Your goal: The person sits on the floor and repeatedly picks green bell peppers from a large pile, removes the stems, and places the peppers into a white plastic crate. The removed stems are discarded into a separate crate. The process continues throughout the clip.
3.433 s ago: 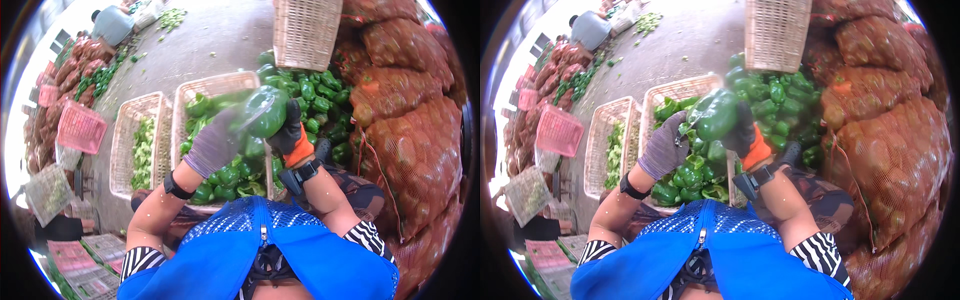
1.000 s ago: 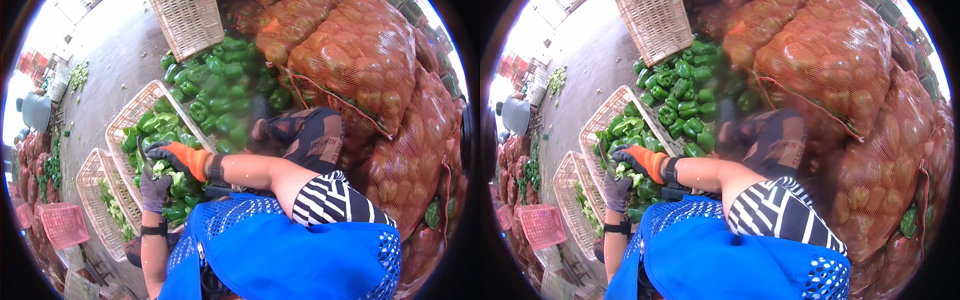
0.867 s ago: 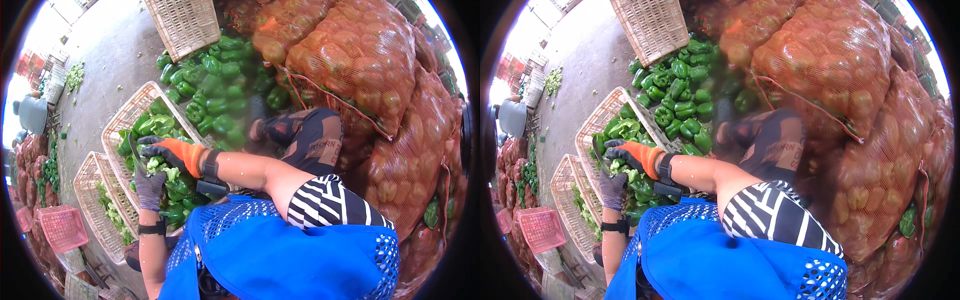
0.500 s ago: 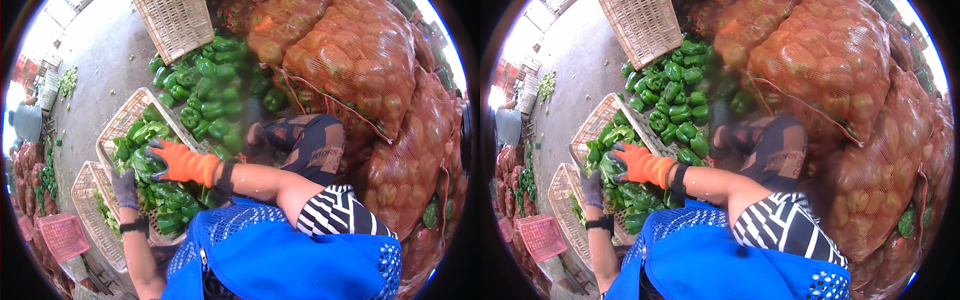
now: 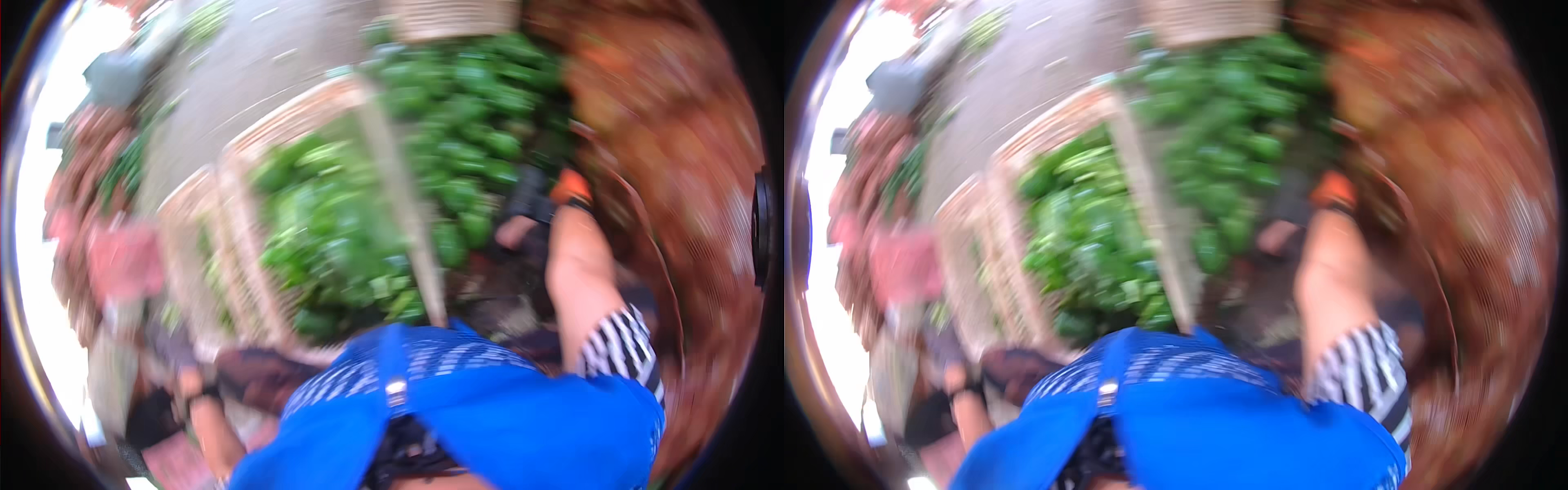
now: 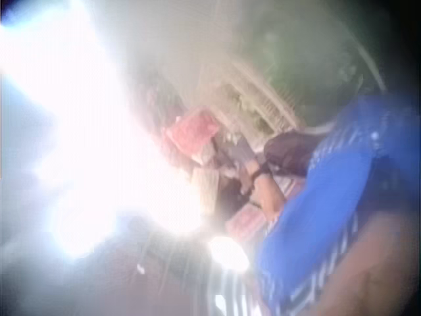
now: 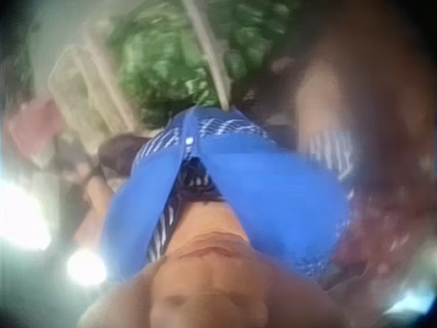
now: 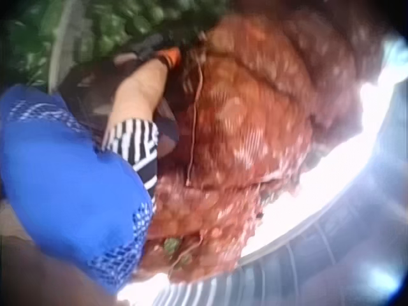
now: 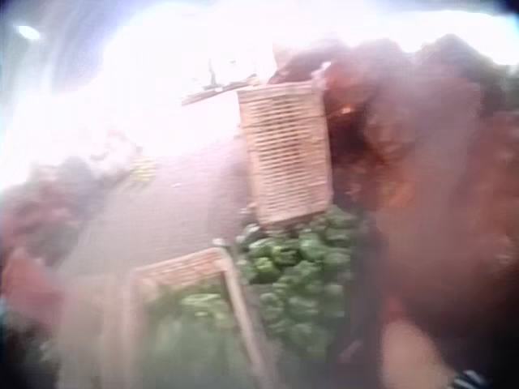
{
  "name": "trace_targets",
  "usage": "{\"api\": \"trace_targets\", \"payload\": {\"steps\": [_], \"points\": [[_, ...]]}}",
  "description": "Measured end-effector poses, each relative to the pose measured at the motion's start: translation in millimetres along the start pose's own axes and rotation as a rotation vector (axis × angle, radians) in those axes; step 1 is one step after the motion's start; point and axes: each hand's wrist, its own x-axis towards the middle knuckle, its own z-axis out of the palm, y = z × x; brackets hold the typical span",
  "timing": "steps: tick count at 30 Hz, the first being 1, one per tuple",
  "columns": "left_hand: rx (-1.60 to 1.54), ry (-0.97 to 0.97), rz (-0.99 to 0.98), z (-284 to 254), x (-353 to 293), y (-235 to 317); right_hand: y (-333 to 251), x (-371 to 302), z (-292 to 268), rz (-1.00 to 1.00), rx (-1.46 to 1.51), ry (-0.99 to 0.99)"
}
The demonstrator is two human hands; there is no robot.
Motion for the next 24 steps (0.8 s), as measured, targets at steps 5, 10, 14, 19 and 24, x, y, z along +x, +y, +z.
{"api": "trace_targets", "payload": {"steps": [5,10,14,19,24], "points": [[0.182,0.165,0.042,26.1,4.9,-19.3,51.1,76.5,45.5,-0.217,-0.939,0.037],[0.196,0.063,-0.372,54.8,53.1,-27.1,106.1,89.8,54.4,-0.176,0.106,-0.141],[0.042,0.06,-0.475,46.8,55.2,-20.8,121.9,91.1,48.1,-0.312,0.151,-0.149],[-0.502,0.014,-0.655,22.1,17.6,-27.9,117.6,108.7,56.8,-0.174,0.075,-0.131],[-0.47,-0.13,-0.814,-8.4,-34.6,-44.0,109.1,127.8,70.3,-0.211,0.108,-0.32]]}}
